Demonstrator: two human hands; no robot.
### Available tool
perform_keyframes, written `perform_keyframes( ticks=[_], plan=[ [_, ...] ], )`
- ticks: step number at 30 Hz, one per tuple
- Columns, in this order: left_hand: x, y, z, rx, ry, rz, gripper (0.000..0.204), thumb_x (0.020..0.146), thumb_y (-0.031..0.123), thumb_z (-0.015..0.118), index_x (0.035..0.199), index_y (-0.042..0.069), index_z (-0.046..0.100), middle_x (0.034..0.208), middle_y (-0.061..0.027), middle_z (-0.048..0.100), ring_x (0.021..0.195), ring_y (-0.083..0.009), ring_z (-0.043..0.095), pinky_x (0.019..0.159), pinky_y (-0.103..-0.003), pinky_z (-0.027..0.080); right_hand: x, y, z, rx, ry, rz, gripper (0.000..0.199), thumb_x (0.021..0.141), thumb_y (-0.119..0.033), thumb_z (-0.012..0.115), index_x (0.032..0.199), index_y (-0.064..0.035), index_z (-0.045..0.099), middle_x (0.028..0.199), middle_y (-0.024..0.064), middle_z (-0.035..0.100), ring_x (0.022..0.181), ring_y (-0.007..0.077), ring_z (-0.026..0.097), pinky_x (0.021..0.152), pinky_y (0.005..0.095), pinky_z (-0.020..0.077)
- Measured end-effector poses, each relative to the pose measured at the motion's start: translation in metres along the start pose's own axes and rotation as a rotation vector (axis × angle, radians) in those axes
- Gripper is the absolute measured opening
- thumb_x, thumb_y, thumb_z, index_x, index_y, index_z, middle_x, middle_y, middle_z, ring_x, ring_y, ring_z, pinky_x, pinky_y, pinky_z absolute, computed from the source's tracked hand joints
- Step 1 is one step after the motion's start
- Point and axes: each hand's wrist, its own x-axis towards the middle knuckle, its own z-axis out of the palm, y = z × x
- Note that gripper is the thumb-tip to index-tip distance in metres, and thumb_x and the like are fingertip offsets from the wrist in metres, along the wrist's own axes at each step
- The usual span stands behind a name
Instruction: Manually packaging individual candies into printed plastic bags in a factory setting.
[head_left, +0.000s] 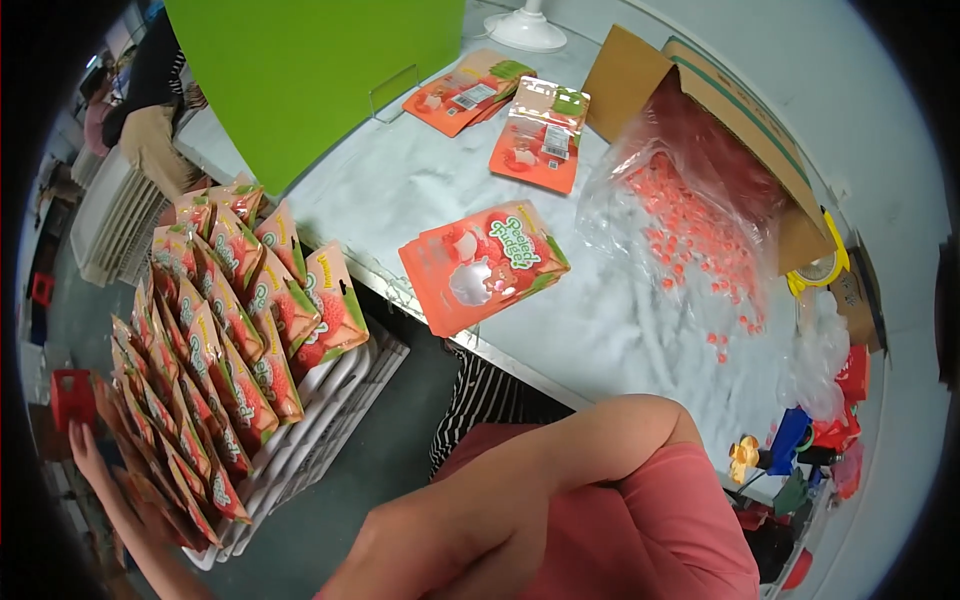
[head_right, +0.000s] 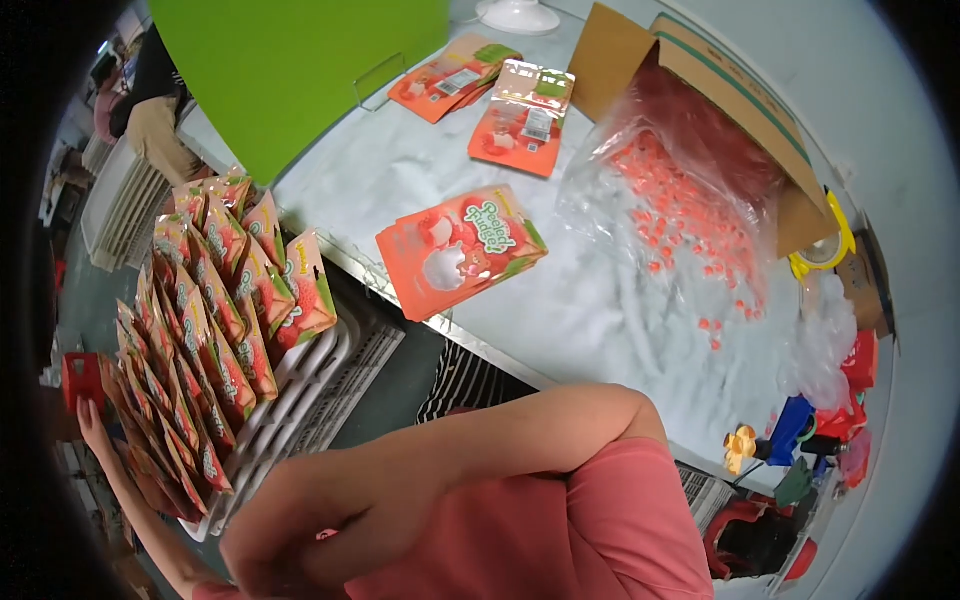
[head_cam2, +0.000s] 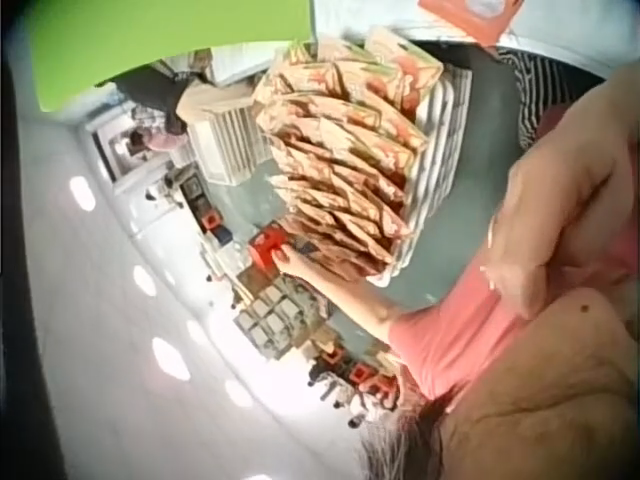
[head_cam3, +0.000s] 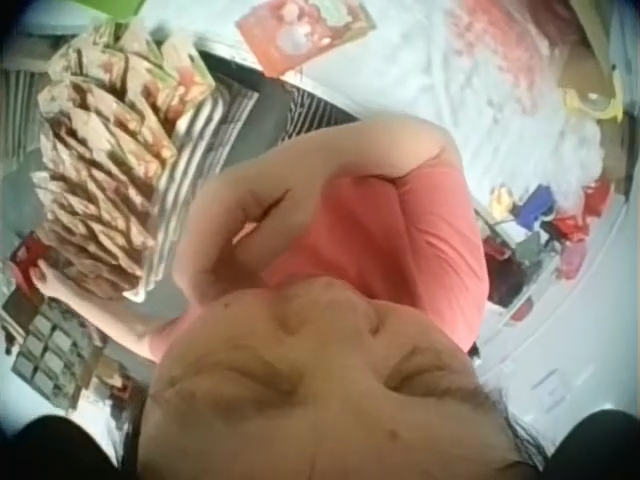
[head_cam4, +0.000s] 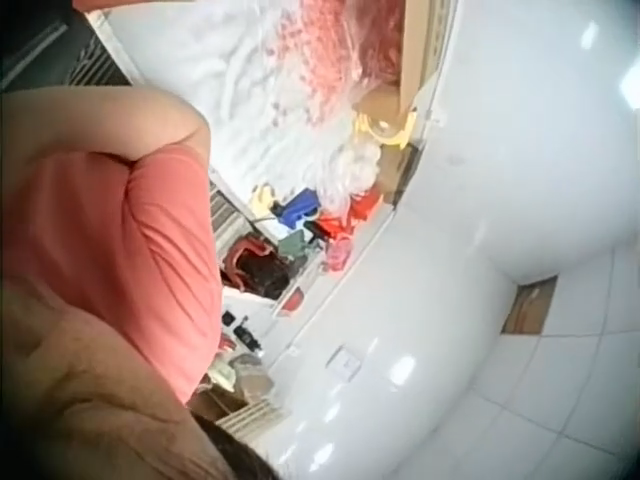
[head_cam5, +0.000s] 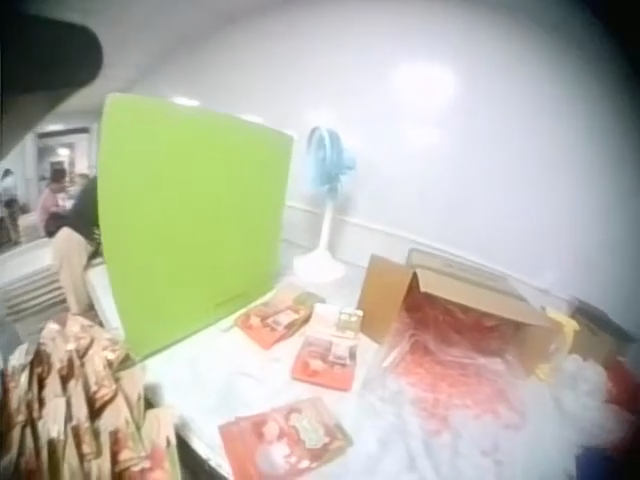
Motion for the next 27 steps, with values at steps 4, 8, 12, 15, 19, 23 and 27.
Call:
perform_keyframes(
  ticks=[4,8,12,15,19,23,27],
  plan=[
    [-0.063,0.275,0.079,-0.103,-0.166,0.274,0.041,0.103,0.017,0.054,0.142,0.003,0.050,0.142,-0.0112,0.053,0.127,-0.0218,0.053,0.103,-0.034,0.045,-0.027,-0.033,0.024,0.038,0.205,0.101,0.027,0.095,-0.004,0.044,0.113,0.0062,0.061,0.098,0.0117,0.066,0.085,0.0157,0.062,0.071,0.0276,0.0464],
    [-0.193,0.531,0.155,0.175,-0.621,0.860,0.053,0.074,-0.003,0.071,0.125,0.004,0.060,0.122,-0.0165,0.064,0.115,-0.0346,0.061,0.097,-0.041,0.049,-0.029,-0.004,0.012,-0.064,0.076,0.040,0.029,0.095,-0.003,0.042,0.114,0.0060,0.061,0.095,0.0105,0.066,0.085,0.0146,0.061,0.070,0.0269,0.0461],
    [-0.277,0.621,0.243,-0.054,-1.035,1.214,0.049,0.075,0.013,0.074,0.121,0.007,0.061,0.115,-0.0110,0.065,0.105,-0.0309,0.063,0.091,-0.040,0.051,-0.056,0.058,-0.028,-0.811,-0.239,-0.749,0.022,0.099,-0.011,0.051,0.112,0.0026,0.064,0.098,0.0107,0.066,0.089,0.0211,0.062,0.078,0.0319,0.0486],
    [-0.321,0.630,0.337,-0.047,-1.017,1.290,0.056,0.079,0.021,0.074,0.130,0.008,0.055,0.132,-0.0137,0.054,0.122,-0.0333,0.052,0.100,-0.045,0.045,-0.086,0.080,-0.046,-0.966,0.209,-0.682,0.014,0.096,-0.008,0.057,0.103,0.0003,0.066,0.097,0.0127,0.063,0.089,0.0275,0.061,0.081,0.0362,0.0486],
    [-0.357,0.641,0.438,-0.023,-0.828,1.171,0.065,0.084,0.032,0.072,0.141,0.009,0.048,0.152,-0.0171,0.038,0.141,-0.0386,0.033,0.112,-0.053,0.032,-0.153,0.148,-0.089,-1.032,0.904,-0.492,0.016,0.096,-0.010,0.062,0.109,-0.0024,0.065,0.102,0.0075,0.065,0.093,0.0149,0.064,0.081,0.0288,0.0520],
    [-0.378,0.632,0.475,-0.054,-0.861,0.998,0.065,0.088,0.035,0.069,0.143,0.009,0.046,0.154,-0.0171,0.037,0.143,-0.0387,0.031,0.114,-0.053,0.030,-0.213,0.233,-0.110,-0.804,1.244,-0.518,0.018,0.096,-0.013,0.063,0.111,-0.0014,0.065,0.100,0.0051,0.066,0.087,0.0122,0.065,0.080,0.0272,0.0524],
    [-0.400,0.616,0.469,-0.287,-0.821,0.977,0.051,0.091,0.025,0.066,0.137,0.006,0.053,0.146,-0.0198,0.046,0.137,-0.0382,0.041,0.110,-0.049,0.038,-0.244,0.261,-0.133,-0.490,1.466,-0.538,0.020,0.097,-0.014,0.063,0.111,-0.0007,0.066,0.096,0.0024,0.067,0.082,0.0096,0.064,0.075,0.0240,0.0518]
  ],
)
